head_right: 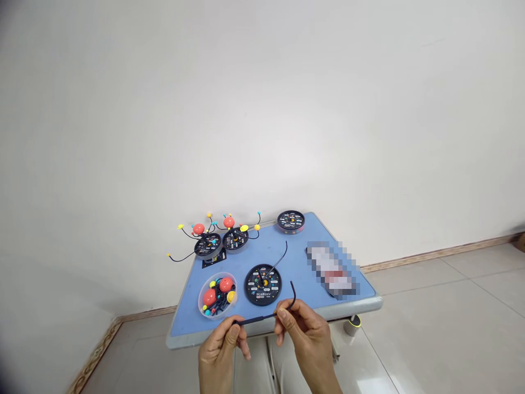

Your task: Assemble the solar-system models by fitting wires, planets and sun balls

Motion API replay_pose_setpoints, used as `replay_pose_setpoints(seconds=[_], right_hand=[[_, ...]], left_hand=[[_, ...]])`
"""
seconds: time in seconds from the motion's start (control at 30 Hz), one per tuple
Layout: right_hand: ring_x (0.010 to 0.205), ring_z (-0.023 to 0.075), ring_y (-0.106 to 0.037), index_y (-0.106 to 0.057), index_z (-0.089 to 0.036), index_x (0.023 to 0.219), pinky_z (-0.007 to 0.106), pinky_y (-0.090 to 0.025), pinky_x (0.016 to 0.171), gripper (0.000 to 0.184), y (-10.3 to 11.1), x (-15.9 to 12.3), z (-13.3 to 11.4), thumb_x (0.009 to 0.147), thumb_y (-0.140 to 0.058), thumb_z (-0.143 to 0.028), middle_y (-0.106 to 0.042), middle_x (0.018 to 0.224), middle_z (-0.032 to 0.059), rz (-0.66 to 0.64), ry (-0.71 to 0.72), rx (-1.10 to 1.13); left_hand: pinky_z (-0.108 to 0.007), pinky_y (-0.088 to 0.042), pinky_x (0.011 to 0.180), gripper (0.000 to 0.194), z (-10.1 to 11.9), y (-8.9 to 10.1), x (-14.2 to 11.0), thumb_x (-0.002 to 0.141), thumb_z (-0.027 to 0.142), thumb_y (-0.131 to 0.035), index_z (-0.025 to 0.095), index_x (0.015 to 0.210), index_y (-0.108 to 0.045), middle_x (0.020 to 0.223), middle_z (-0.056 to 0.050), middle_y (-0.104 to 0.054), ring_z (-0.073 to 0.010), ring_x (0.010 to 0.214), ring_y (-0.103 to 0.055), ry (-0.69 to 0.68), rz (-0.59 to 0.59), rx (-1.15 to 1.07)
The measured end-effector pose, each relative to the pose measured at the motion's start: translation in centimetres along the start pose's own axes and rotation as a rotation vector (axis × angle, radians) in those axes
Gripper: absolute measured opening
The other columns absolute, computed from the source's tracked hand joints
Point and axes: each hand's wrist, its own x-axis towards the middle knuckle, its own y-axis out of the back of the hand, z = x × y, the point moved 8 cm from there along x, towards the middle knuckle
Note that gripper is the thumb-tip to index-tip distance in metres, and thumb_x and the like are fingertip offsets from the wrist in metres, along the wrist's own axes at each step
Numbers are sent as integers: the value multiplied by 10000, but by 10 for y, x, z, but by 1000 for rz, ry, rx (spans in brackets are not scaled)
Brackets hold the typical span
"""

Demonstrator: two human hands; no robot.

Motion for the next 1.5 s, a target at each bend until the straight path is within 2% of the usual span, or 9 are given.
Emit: replay_pose_setpoints(seconds=[0.07, 0.27, 0.4, 0.57, 0.87, 1.13, 1.27, 1.4, 1.5], right_hand=[[463, 120, -532, -682, -204, 706, 243, -460, 509, 278, 1, 0, -1, 802, -735, -460, -612, 571, -15, 17, 5, 6], [444, 126, -554, -685, -198, 700, 242, -472, 486, 282, 0, 4, 5, 805, -733, -456, -629, 569, -2, -68, 31, -10], [449, 125, -558, -690, -204, 717, 239, -466, 493, 268, 5, 5, 11, 824, -718, -448, -628, 569, -6, -40, 47, -27], [469, 128, -558, -691, -204, 723, 258, -480, 543, 278, 8, 3, 18, 817, -725, -464, -634, 576, -3, -28, -24, -35], [436, 136, -555, -701, -175, 669, 267, -478, 499, 360, 5, 5, 27, 771, -750, -516, -639, 542, 20, -41, -95, -16], [415, 159, -570, -689, -173, 621, 276, -488, 478, 388, 2, 5, 37, 708, -786, -538, -634, 490, 21, -1, -133, 2], [445, 168, -582, -703, -174, 668, 289, -499, 507, 366, -1, 6, 41, 729, -779, -526, -649, 520, 21, -12, -136, 3], [465, 172, -576, -684, -179, 669, 302, -498, 528, 389, 1, 10, 47, 728, -768, -555, -644, 534, 20, -7, -152, -2], [497, 163, -577, -694, -185, 730, 296, -494, 552, 373, 0, 15, 48, 719, -780, -548, -652, 571, 12, -53, -148, 6]], left_hand=[[-222, -460, 429, 389, -1, 1, 0, 764, 543, -734, 159, 824, -740, 593, 21, -624, -104, 391, -550, -3, 4, -1], [-224, -475, 442, 365, -2, 0, 1, 792, 526, -711, 164, 837, -741, 592, 21, -631, -108, 392, -562, -29, -28, 27], [-217, -483, 502, 279, 14, -1, -4, 851, 452, -672, 183, 847, -744, 574, 34, -624, -99, 421, -562, -161, -13, 121], [-205, -485, 518, 196, 35, -7, -14, 894, 362, -635, 210, 872, -758, 554, 35, -607, -111, 476, -576, -343, -61, 241], [-191, -500, 488, 181, 41, -4, -25, 925, 339, -610, 225, 926, -751, 625, 17, -638, -101, 452, -565, -537, 27, 351], [-202, -478, 451, 222, 29, -8, -25, 954, 341, -560, 201, 925, -730, 651, 4, -630, -94, 416, -532, -485, -2, 328], [-202, -479, 455, 207, 19, -6, -22, 939, 337, -579, 207, 908, -738, 635, 12, -615, -95, 411, -541, -446, -4, 287], [-196, -481, 440, 267, 6, -9, -10, 931, 392, -574, 193, 869, -742, 625, 6, -609, -99, 405, -553, -355, -56, 261], [-193, -461, 424, 337, -1, -16, 1, 908, 467, -585, 176, 831, -738, 620, 5, -585, -95, 411, -529, -254, -82, 237]])
